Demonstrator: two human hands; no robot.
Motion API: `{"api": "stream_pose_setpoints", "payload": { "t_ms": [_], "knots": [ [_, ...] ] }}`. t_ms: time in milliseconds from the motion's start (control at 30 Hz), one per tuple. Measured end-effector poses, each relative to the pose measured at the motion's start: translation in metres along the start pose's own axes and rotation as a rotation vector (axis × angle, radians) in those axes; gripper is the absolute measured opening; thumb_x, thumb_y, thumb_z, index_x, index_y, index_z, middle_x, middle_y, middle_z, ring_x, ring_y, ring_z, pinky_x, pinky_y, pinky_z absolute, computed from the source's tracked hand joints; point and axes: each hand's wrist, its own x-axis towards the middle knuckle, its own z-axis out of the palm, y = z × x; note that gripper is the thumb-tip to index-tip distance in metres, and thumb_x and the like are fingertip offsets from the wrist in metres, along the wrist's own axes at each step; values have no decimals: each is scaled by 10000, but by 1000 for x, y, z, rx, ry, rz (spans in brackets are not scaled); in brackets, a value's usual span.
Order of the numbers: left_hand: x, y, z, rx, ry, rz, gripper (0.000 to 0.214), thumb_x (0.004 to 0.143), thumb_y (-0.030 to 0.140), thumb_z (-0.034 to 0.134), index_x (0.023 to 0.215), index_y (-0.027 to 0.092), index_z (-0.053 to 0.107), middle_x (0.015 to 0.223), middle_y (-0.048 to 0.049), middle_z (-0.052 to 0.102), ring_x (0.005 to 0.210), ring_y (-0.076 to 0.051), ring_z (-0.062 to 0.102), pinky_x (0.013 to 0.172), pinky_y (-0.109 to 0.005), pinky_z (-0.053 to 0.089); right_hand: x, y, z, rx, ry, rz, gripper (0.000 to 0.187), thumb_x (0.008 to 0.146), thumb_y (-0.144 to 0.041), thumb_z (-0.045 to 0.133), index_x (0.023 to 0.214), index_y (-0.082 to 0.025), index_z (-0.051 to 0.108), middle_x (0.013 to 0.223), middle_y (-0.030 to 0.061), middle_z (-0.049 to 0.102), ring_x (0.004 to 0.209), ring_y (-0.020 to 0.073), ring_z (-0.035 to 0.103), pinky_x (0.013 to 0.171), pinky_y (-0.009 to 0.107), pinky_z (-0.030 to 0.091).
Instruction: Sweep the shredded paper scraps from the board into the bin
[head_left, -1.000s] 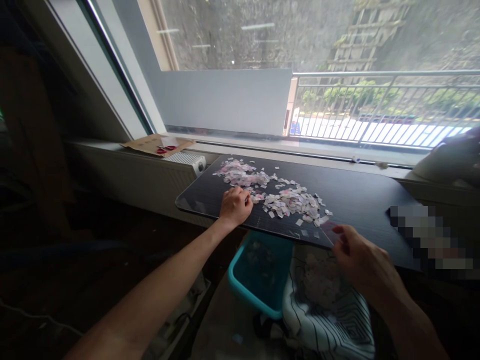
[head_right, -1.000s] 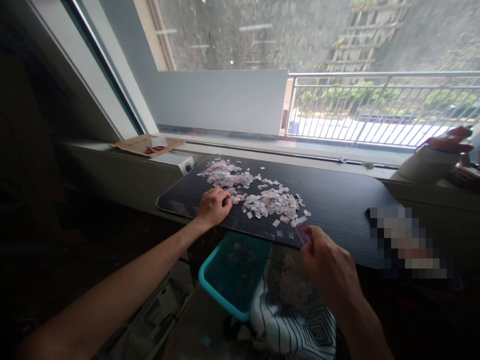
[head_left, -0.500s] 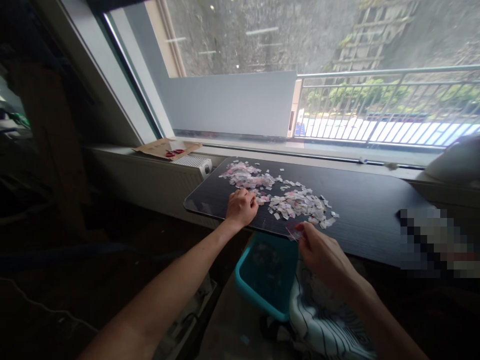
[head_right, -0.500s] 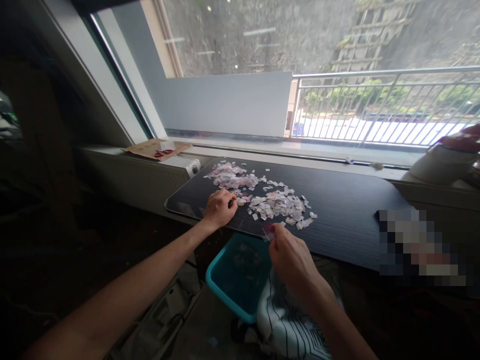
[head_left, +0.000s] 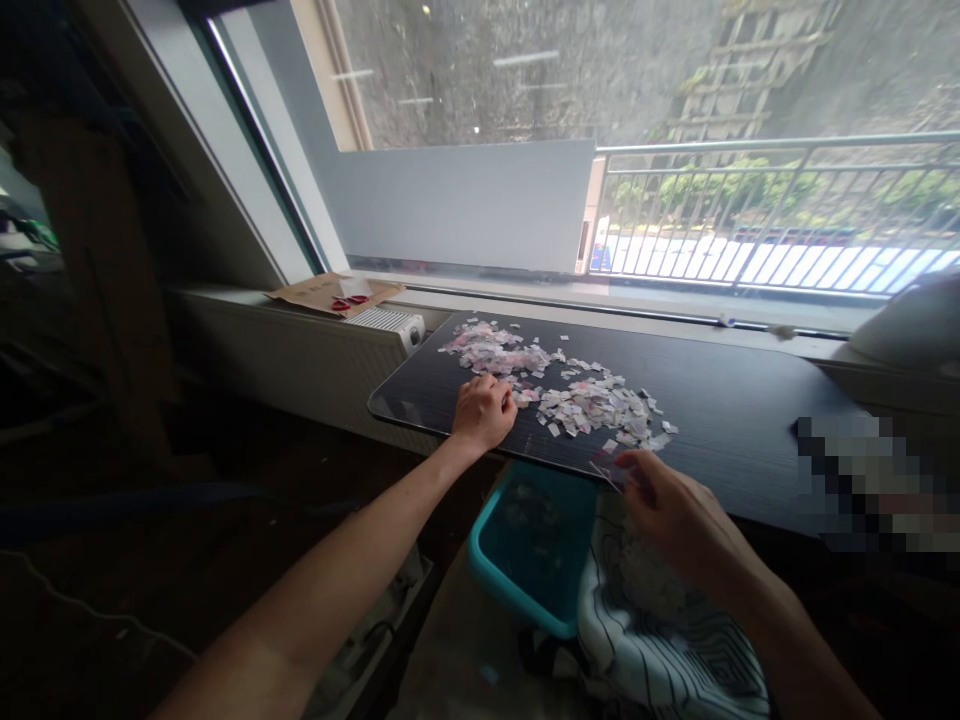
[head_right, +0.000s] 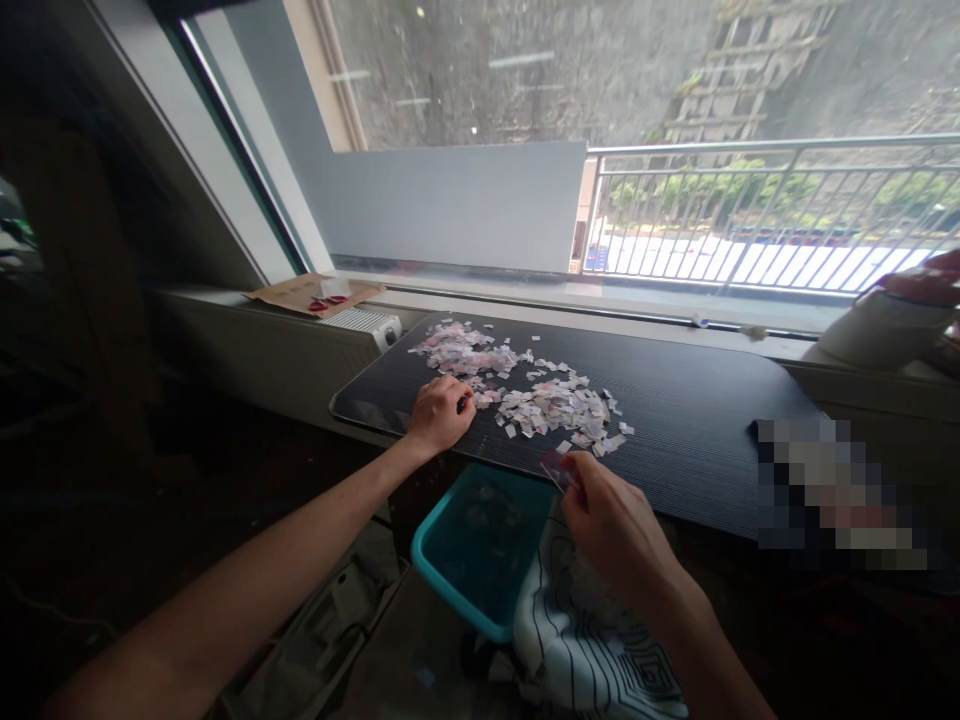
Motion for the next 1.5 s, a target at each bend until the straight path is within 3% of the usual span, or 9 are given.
{"api": "stream_pose_setpoints", "payload": {
  "t_ms": [100,333,533,700,867,1033,1400,1500],
  "knots": [
    [0,0,0,0,-2,4,114,830,214,508,828,200,622,887,-61,593,901,-227,548,820,-351,410,2,2,-1,-30,17,51,243,839,-224,406,1030,-207,554,847,48,687,715,193,650,622,275,420],
    [0,1,-1,2,-16,-7,103,814,196,518,810,203,620,883,-60,591,897,-229,551,814,-353,411,2,-5,-6,77,-68,-52,265,819,-207,421,1020,-219,592,785,19,670,661,158,615,576,241,410],
    [0,1,-2,10,-12,-6,109,816,207,515,817,207,624,881,-59,592,894,-227,552,819,-352,412,16,35,-10,33,125,84,305,814,-284,464,1077,-226,608,748,16,658,622,160,600,577,255,423],
    [1,-1,-2,16,5,5,135,825,219,494,822,203,628,883,-66,598,884,-234,556,803,-353,415,16,51,-17,53,11,76,271,801,-268,463,1014,-226,624,682,-11,631,564,137,568,550,238,406],
    [2,-4,0,20,13,25,135,811,223,499,823,205,632,882,-63,609,883,-240,560,796,-356,417,12,65,-28,-26,148,199,306,785,-258,463,1039,-220,629,665,-13,624,565,143,561,541,247,379],
    [3,-6,1,33,20,36,149,804,234,499,824,203,643,880,-64,618,884,-242,566,784,-354,419,7,78,-35,82,-21,166,248,777,-256,466,951,-206,634,664,-13,613,578,136,537,547,241,391],
    [5,-9,2,46,15,56,181,811,254,482,829,189,650,872,-62,619,872,-243,567,779,-347,419,8,80,-36,117,53,293,385,766,-277,496,1132,-209,598,722,2,610,608,142,537,584,253,394],
    [5,-9,2,44,17,57,183,806,252,483,829,187,652,868,-63,616,868,-243,565,787,-348,419,5,75,-37,184,-16,246,388,774,-275,491,1144,-221,594,695,-11,593,591,134,528,570,245,392]
  ]
}}
